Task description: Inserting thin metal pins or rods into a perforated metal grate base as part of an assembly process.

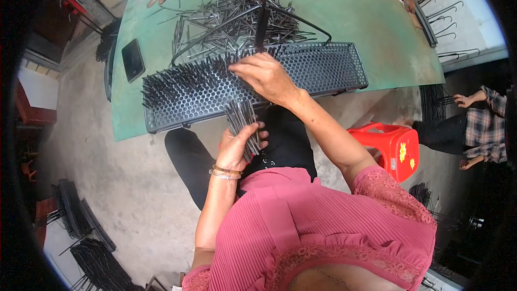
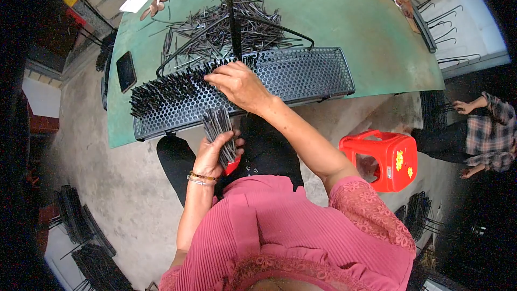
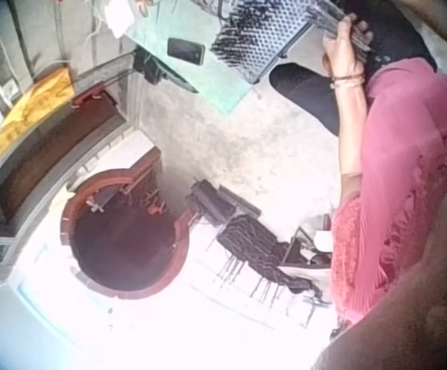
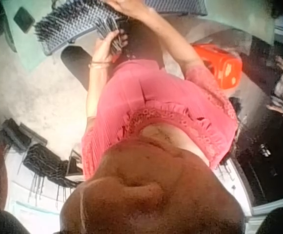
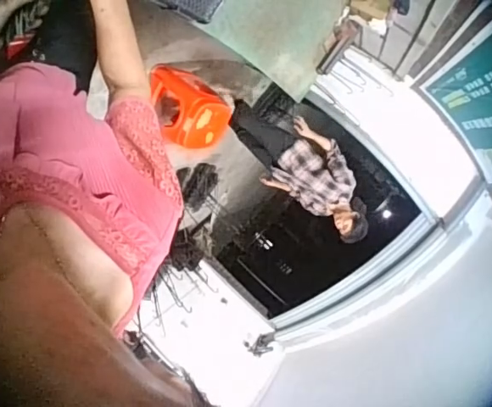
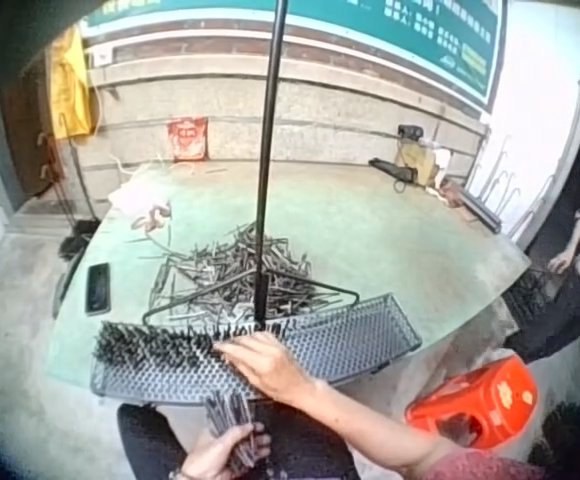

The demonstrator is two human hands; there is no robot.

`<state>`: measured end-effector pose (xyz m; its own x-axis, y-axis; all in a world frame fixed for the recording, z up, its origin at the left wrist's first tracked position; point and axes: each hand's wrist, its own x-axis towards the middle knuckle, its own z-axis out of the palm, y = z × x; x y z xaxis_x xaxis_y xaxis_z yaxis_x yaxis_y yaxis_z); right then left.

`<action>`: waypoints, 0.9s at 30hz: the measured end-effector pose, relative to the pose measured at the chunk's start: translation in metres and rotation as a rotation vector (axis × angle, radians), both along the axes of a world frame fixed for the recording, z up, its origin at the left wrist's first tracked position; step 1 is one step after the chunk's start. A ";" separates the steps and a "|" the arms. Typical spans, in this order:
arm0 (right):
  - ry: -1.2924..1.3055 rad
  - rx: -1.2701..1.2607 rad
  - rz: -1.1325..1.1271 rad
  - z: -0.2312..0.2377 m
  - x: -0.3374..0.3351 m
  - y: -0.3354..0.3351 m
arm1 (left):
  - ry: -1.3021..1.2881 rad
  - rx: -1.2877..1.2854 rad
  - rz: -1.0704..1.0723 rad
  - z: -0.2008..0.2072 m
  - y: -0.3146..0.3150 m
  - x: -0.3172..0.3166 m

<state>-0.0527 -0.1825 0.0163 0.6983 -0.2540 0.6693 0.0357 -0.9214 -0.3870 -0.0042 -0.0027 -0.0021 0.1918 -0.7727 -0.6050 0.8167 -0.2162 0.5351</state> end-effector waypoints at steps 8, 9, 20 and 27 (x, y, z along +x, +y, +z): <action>-0.107 0.072 -0.094 0.011 -0.006 0.000 | -0.048 -0.076 -0.005 -0.003 0.003 0.001; -0.141 0.089 -0.112 0.016 -0.012 -0.001 | -0.047 -0.075 -0.007 -0.002 0.003 0.001; 0.271 1.235 0.018 0.009 -0.044 0.031 | -0.085 -0.157 0.022 0.006 -0.004 -0.002; 0.213 1.345 0.096 0.017 -0.051 0.017 | -0.035 -0.101 0.080 0.008 -0.007 -0.006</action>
